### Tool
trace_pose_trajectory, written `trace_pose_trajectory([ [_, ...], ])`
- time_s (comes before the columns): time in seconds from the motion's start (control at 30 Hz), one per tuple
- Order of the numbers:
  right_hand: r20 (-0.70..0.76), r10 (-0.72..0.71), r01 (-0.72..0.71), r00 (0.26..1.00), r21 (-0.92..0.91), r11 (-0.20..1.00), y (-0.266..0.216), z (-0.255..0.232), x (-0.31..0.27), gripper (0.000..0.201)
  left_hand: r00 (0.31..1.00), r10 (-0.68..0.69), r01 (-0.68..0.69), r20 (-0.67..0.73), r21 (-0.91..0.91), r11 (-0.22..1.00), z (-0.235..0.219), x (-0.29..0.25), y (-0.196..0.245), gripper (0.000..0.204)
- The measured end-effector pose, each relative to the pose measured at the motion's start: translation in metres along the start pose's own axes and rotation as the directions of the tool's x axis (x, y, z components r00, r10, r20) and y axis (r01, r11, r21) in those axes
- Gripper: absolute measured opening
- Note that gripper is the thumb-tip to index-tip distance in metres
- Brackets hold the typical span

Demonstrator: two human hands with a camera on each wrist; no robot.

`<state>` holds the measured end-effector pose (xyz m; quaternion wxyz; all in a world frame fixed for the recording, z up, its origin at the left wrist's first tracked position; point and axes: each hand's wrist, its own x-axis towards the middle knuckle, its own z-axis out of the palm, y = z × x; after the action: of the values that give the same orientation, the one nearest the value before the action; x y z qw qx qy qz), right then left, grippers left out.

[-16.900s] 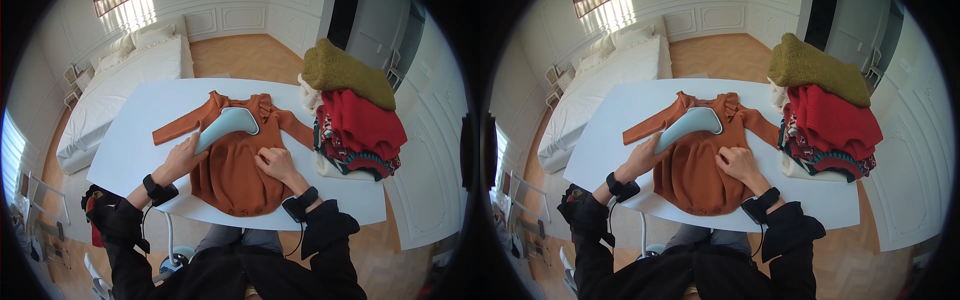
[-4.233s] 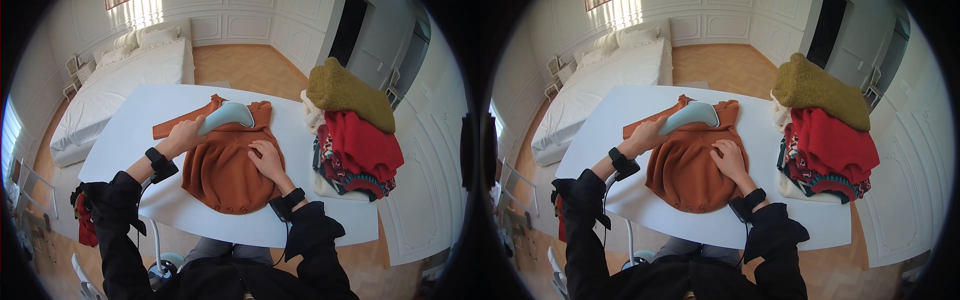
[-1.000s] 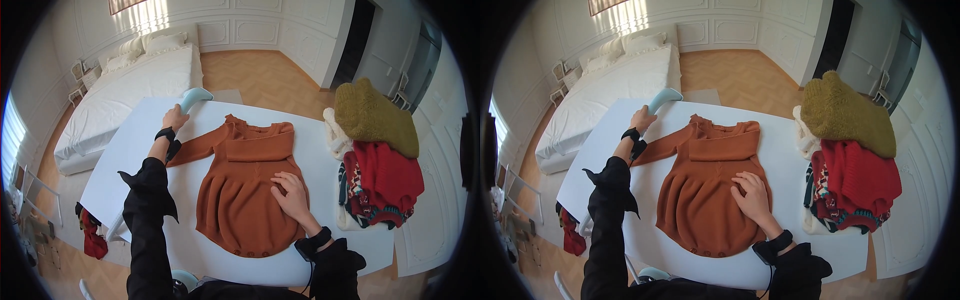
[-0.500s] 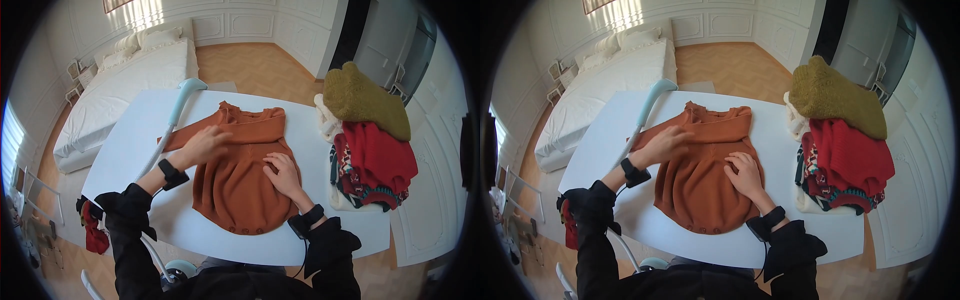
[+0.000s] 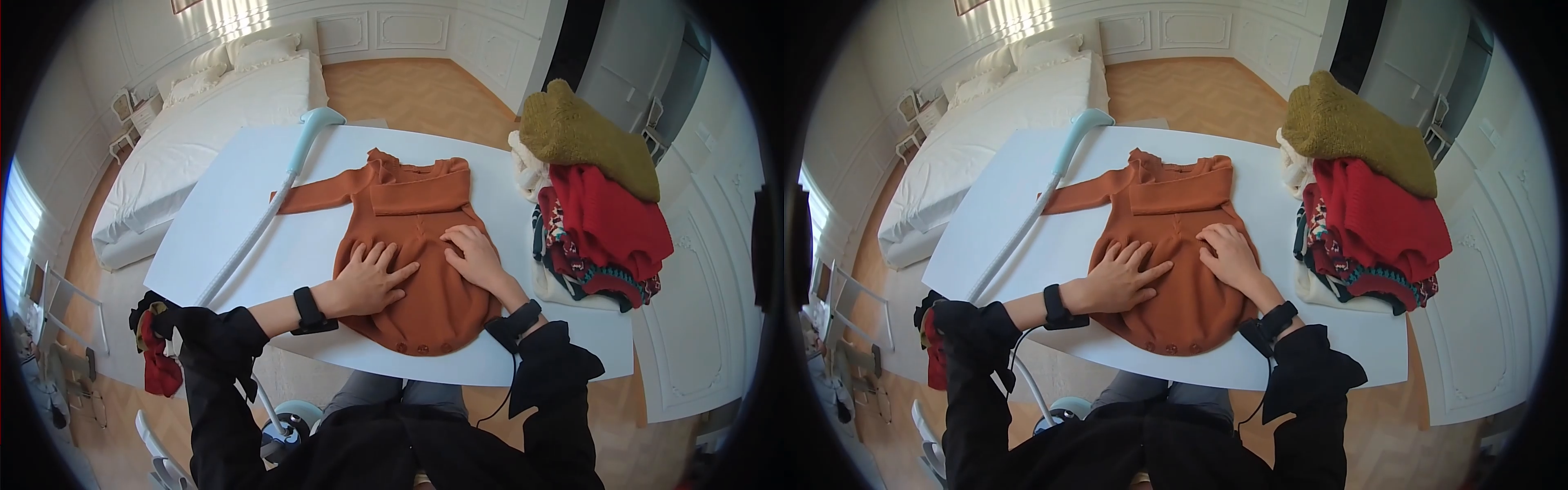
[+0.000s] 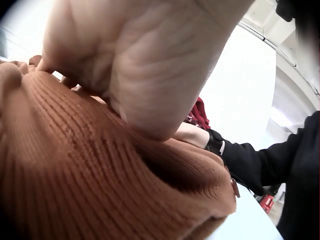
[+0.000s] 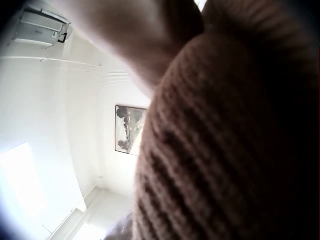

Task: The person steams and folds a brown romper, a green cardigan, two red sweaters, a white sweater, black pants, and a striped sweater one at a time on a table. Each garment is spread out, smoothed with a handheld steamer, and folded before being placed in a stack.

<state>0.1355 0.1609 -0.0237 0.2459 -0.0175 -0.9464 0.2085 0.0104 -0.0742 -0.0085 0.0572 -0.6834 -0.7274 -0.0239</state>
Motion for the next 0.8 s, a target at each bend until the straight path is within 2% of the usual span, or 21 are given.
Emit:
trace_pose_trajectory([
  [0.07,0.037,0.003,-0.003,0.999,0.006,1.0,-0.006,-0.012,-0.011,0.023,0.996,-0.003,0.008,-0.093,0.055,0.998,0.002,-0.005,0.022,0.056],
  [0.1,0.071,0.008,-0.009,0.997,0.011,1.0,-0.007,-0.017,-0.016,0.023,0.996,-0.006,0.011,-0.092,0.051,0.999,0.001,-0.006,0.03,0.056],
  [0.17,0.094,0.0,-0.003,0.996,0.028,1.0,-0.008,-0.025,-0.025,0.023,0.999,0.013,-0.015,-0.048,-0.035,0.999,-0.009,-0.01,0.043,0.057],
  [0.2,0.104,0.004,-0.007,0.995,0.027,1.0,-0.009,-0.028,-0.029,0.024,0.994,0.029,-0.042,-0.107,-0.123,0.992,-0.014,-0.01,0.042,0.051],
  [0.23,0.112,0.009,-0.012,0.994,0.026,1.0,-0.01,-0.031,-0.031,0.024,0.994,0.025,-0.039,-0.108,-0.125,0.991,-0.019,-0.008,0.035,0.051],
  [0.3,0.114,0.002,-0.005,0.994,0.028,1.0,-0.01,-0.033,-0.032,0.024,0.986,-0.163,0.128,-0.043,-0.44,0.889,-0.032,-0.001,0.012,0.041],
  [0.37,0.117,-0.004,0.0,0.993,0.034,0.999,-0.011,-0.034,-0.033,0.025,0.945,-0.323,0.298,-0.05,-0.273,0.915,-0.03,0.001,-0.026,0.033],
  [0.43,0.133,0.007,-0.009,0.991,0.017,1.0,-0.011,-0.034,-0.031,0.025,0.907,-0.378,0.364,-0.186,-0.108,0.925,-0.003,-0.006,-0.076,0.036],
  [0.47,0.134,0.007,-0.009,0.991,0.016,1.0,-0.012,-0.034,-0.03,0.025,0.907,-0.378,0.364,-0.185,-0.109,0.925,0.005,-0.013,-0.091,0.036],
  [0.5,0.136,0.004,-0.005,0.991,0.013,1.0,-0.012,-0.034,-0.03,0.025,0.897,-0.395,0.401,-0.197,-0.012,0.916,0.011,-0.019,-0.104,0.039],
  [0.53,0.138,0.002,-0.003,0.99,0.009,1.0,-0.012,-0.034,-0.03,0.025,0.888,-0.409,0.433,-0.209,0.084,0.898,0.011,-0.021,-0.108,0.042],
  [0.57,0.136,0.006,-0.006,0.991,0.006,1.0,-0.011,-0.035,-0.03,0.025,0.89,-0.405,0.429,-0.21,0.083,0.899,0.013,-0.022,-0.109,0.042],
  [0.63,0.137,-0.001,0.0,0.991,0.012,1.0,-0.01,-0.034,-0.03,0.025,0.882,-0.464,0.458,-0.086,-0.083,0.885,0.013,-0.025,-0.104,0.048],
  [0.7,0.152,0.001,-0.003,0.988,0.01,1.0,-0.008,-0.035,-0.029,0.025,0.886,-0.455,0.451,-0.09,-0.064,0.89,0.006,-0.027,-0.095,0.047],
  [0.77,0.169,0.001,-0.002,0.986,0.007,1.0,-0.007,-0.035,-0.027,0.025,0.853,-0.521,0.521,0.036,0.011,0.853,-0.009,-0.028,-0.078,0.046],
  [0.8,0.18,0.005,-0.007,0.984,0.01,1.0,-0.007,-0.036,-0.027,0.025,0.884,-0.457,0.467,-0.098,0.129,0.875,0.0,-0.033,-0.077,0.039],
])
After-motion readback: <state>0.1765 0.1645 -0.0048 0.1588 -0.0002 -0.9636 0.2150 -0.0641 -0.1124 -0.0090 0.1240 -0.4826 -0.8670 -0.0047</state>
